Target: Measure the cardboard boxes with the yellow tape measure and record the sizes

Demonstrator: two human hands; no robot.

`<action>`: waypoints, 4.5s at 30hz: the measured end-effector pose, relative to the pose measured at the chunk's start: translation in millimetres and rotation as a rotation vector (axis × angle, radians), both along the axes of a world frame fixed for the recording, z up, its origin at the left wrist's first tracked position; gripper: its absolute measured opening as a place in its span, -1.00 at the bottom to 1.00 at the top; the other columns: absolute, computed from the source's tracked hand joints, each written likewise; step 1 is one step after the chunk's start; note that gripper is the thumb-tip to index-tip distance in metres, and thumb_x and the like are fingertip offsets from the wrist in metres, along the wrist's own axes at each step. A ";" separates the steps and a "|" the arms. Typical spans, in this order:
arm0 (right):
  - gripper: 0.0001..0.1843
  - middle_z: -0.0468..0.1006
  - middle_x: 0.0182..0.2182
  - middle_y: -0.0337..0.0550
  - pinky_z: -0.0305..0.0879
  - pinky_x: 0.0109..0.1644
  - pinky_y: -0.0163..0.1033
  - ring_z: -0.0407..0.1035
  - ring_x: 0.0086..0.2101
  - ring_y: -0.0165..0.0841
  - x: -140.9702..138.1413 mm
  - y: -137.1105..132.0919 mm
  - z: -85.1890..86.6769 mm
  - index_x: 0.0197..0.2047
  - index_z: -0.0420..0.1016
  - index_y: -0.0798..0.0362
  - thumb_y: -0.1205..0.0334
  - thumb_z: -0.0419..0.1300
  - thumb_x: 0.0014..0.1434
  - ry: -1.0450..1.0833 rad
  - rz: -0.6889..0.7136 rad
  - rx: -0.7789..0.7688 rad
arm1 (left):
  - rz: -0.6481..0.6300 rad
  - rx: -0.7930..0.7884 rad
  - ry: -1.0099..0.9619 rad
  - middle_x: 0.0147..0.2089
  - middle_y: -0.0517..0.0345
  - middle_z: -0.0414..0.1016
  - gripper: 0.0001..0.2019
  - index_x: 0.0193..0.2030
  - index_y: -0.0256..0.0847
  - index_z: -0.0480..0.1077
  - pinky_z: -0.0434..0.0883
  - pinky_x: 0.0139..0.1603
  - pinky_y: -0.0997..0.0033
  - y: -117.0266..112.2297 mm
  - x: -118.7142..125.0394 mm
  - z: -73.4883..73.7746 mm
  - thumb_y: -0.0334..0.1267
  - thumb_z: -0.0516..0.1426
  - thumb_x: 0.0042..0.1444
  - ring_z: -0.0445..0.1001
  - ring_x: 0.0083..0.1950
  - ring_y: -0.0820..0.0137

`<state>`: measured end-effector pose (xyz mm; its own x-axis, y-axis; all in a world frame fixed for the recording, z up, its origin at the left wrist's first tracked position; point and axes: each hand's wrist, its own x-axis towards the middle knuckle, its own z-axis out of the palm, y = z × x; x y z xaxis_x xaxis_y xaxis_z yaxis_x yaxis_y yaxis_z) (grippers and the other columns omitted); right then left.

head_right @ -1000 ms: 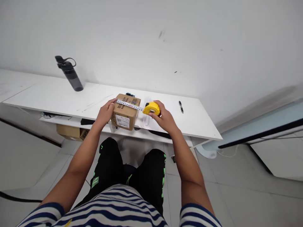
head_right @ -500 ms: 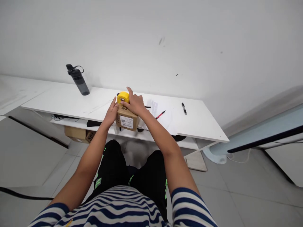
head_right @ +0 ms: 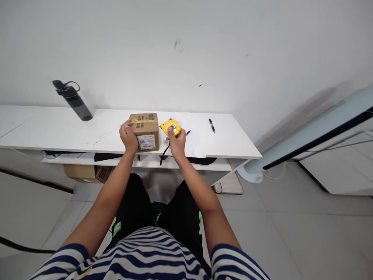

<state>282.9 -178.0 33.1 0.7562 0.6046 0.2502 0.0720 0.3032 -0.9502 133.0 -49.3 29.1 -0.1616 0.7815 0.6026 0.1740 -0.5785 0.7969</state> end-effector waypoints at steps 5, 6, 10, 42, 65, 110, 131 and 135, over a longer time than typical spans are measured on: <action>-0.42 0.56 -0.11 -0.04 0.49 -0.24 -0.16 0.51 -0.21 -0.24 15.6 -4.4 -35.7 0.05 0.29 0.04 -0.10 0.26 0.07 -0.082 0.065 -0.409 | 0.011 0.044 0.071 0.12 0.05 0.55 -0.58 -0.15 -0.14 0.43 0.27 0.31 0.19 15.6 6.0 5.3 -0.10 -0.21 0.42 0.37 0.23 0.30; -0.39 0.57 -0.09 0.00 0.48 -0.19 -0.12 0.52 -0.18 -0.19 16.1 -3.4 -38.5 0.09 0.29 0.05 -0.10 0.26 0.09 -0.173 0.080 -0.517 | 0.012 0.046 0.096 0.13 0.04 0.55 -0.56 -0.13 -0.15 0.43 0.26 0.32 0.17 15.7 5.8 6.9 -0.09 -0.24 0.42 0.37 0.23 0.31; -0.37 0.59 -0.04 0.11 0.39 -0.04 -0.01 0.49 -0.05 -0.02 12.5 9.0 -40.1 0.20 0.31 0.07 -0.19 0.12 0.23 -0.506 0.100 -0.756 | 0.083 0.023 0.209 0.14 0.04 0.55 -0.52 -0.10 -0.16 0.45 0.24 0.34 0.13 12.0 3.2 14.4 -0.11 -0.27 0.43 0.38 0.23 0.30; -0.60 0.62 -0.11 0.05 0.23 -0.08 -0.18 0.49 -0.13 -0.18 116.9 35.3 -49.9 0.19 0.25 0.08 0.09 -0.19 0.44 -0.806 -0.067 -0.784 | -0.469 0.391 1.137 0.40 -0.09 0.33 -0.49 0.33 -0.09 0.36 -0.07 0.49 -0.26 -68.1 71.2 -75.1 0.01 0.01 0.32 0.17 0.48 -0.02; -0.56 0.33 -0.62 -0.33 0.17 -0.29 -0.26 0.22 -0.48 -0.39 108.0 39.0 -75.7 -0.61 0.24 -0.02 -0.10 0.10 0.17 -0.224 0.049 -0.324 | -0.495 0.376 1.052 0.41 0.03 0.32 -0.56 0.26 0.04 0.42 -0.03 0.50 -0.20 -42.9 53.8 -115.5 -0.07 0.07 0.27 0.21 0.48 0.08; -0.62 0.39 -0.62 -0.30 0.19 -0.27 -0.25 0.27 -0.47 -0.38 110.0 38.4 -78.4 -0.63 0.30 -0.01 0.00 0.09 0.13 -0.178 0.035 -0.305 | -0.435 0.484 0.978 0.35 0.04 0.41 -0.57 0.22 0.01 0.45 -0.09 0.50 -0.10 -39.7 57.8 -126.8 -0.07 0.11 0.23 0.30 0.43 0.08; -0.68 0.34 -0.64 -0.33 0.18 -0.29 -0.26 0.24 -0.48 -0.39 108.3 34.5 -74.8 -0.63 0.19 -0.04 0.07 0.07 0.10 -0.172 -0.037 -0.345 | -0.498 0.387 0.954 0.35 0.02 0.41 -0.58 0.20 0.03 0.47 -0.07 0.50 -0.13 -43.0 57.1 -121.4 -0.07 0.12 0.22 0.29 0.43 0.08; -0.67 0.37 -0.62 -0.31 0.19 -0.29 -0.26 0.25 -0.48 -0.39 110.3 35.6 -76.9 -0.63 0.20 -0.04 0.06 0.05 0.11 -0.177 -0.048 -0.361 | -0.495 0.390 0.968 0.35 0.03 0.40 -0.57 0.21 0.03 0.46 -0.08 0.50 -0.13 -43.2 56.6 -122.1 -0.07 0.12 0.22 0.28 0.43 0.08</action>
<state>393.2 -142.4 -43.8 0.7497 0.6428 0.1573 0.2499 -0.0549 -0.9667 189.6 -92.6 -93.0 0.7720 0.3638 0.5212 0.2997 -0.9315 0.2063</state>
